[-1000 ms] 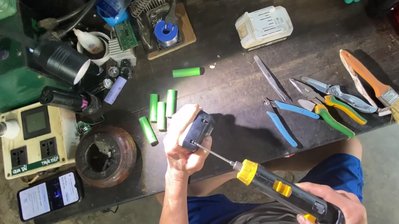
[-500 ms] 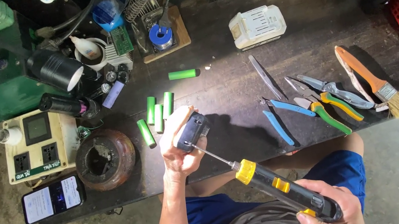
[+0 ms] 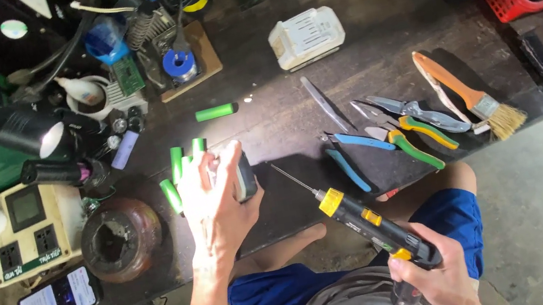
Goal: The person uses a power screwdriver to remove screws from a black battery housing, then uses a small screwdriver to pry the case open and pull out a pack of green batteries.
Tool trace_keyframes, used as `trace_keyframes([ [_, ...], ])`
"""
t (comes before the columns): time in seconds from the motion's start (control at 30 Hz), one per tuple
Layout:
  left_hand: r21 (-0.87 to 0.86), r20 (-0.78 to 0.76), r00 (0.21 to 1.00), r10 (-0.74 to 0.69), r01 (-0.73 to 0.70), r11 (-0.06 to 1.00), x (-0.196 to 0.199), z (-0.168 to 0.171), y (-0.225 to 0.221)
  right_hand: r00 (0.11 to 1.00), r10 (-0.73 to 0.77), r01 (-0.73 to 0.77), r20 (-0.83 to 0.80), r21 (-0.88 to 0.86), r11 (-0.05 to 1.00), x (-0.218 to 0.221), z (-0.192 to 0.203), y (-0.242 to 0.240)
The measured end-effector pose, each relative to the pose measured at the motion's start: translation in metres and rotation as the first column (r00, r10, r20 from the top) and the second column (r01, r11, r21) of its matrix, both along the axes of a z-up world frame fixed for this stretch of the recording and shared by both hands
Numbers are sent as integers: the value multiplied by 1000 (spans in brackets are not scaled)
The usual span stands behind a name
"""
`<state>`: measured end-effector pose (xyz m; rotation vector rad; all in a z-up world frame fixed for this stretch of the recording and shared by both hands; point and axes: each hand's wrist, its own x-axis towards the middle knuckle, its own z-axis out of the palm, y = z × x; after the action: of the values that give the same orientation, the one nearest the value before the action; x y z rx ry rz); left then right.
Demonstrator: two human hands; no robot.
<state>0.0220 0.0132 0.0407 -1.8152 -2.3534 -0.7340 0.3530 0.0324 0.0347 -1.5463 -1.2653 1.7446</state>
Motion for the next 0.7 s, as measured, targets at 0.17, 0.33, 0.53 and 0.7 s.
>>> trace_keyframes([
  [0.17, -58, -428, 900, -77, 58, 997, 10, 13, 0, 998, -7, 7, 60, -4, 1000, 2, -24, -9],
  [0.33, -298, -295, 947, -128, 36, 954, -2, -1, 3, 998, 1, -2, 70, 18, 1000, -2, -32, -12],
  [0.53, -384, -260, 950, -175, 64, 921, 1, 22, 16, 997, 13, -16, 72, 38, 999, 1, -41, -11],
  [0.7, -382, -191, 898, -396, 304, 873, -6, 37, 18, 998, 31, -34, 58, 65, 997, 8, -40, -6],
])
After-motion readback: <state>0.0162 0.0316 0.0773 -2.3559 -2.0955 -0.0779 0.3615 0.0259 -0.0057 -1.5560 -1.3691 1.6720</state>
